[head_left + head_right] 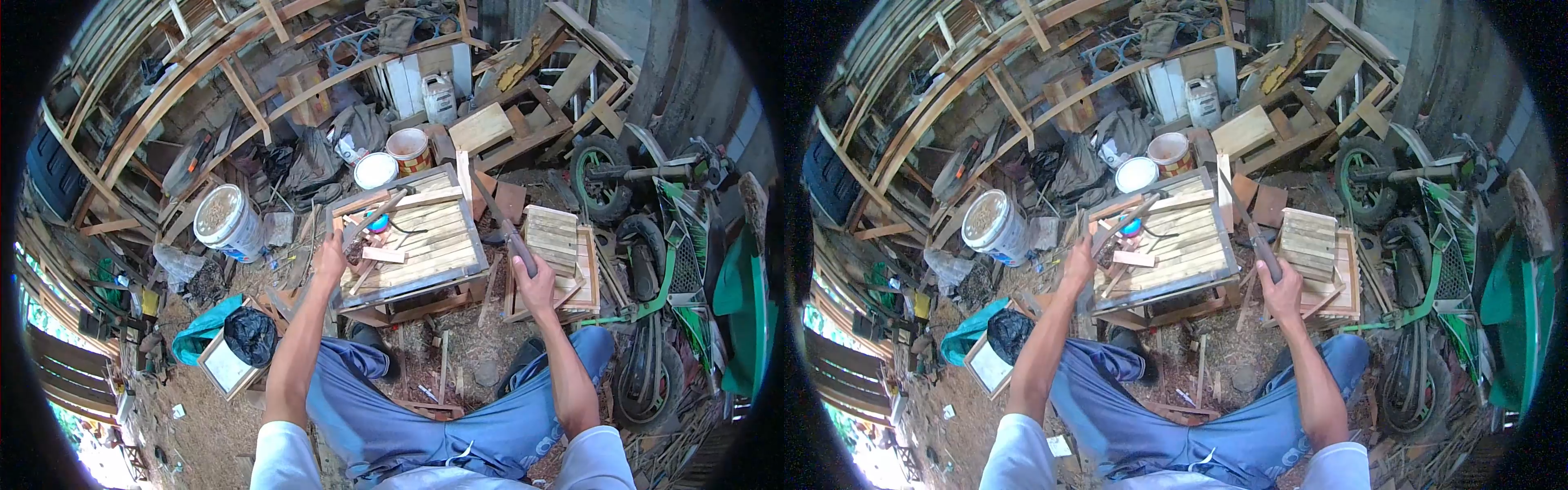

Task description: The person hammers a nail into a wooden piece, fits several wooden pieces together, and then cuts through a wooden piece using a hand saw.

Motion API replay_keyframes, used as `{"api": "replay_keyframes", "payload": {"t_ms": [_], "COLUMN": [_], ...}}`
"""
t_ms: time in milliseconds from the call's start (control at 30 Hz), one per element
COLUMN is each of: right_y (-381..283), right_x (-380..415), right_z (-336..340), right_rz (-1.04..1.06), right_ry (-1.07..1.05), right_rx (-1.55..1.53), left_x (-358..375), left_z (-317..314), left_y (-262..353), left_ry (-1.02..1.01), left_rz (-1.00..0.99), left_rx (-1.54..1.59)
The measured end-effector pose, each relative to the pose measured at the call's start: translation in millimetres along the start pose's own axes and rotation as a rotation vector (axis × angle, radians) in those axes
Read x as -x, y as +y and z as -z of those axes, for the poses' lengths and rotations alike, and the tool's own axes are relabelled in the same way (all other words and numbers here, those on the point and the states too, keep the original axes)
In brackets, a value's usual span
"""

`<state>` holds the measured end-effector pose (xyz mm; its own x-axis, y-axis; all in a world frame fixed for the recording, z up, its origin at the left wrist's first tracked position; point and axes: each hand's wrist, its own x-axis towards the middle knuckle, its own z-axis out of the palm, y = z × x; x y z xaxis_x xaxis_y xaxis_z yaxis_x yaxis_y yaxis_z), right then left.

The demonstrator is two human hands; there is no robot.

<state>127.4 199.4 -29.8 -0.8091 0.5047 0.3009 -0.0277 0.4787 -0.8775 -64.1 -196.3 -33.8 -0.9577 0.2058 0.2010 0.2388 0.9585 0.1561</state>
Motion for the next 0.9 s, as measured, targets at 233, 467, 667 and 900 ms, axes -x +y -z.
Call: {"api": "replay_keyframes", "payload": {"t_ms": [233,467,667,900], "right_y": [1.5,8.0,8.2,12.7], "right_x": [3.3,6.6,9.5,20.8], "right_z": [-8.2,-6.9,3.5,9.3], "right_rz": [0.034,-0.038,0.0,-0.05], "right_ry": [-0.032,-0.034,0.055,0.073], "right_rx": [0.022,-0.009,-0.016,-0.006], "left_x": [13.4,20.2,7.8,3.0], "left_z": [5.3,-28.7,-69.2,-89.1], "left_y": [66.4,172.4,210.7,215.8], "left_ry": [-0.043,-0.281,-0.021,0.022], "left_rz": [-0.311,-0.612,-0.914,-0.822], "left_rx": [0.054,0.043,0.074,0.206]}}
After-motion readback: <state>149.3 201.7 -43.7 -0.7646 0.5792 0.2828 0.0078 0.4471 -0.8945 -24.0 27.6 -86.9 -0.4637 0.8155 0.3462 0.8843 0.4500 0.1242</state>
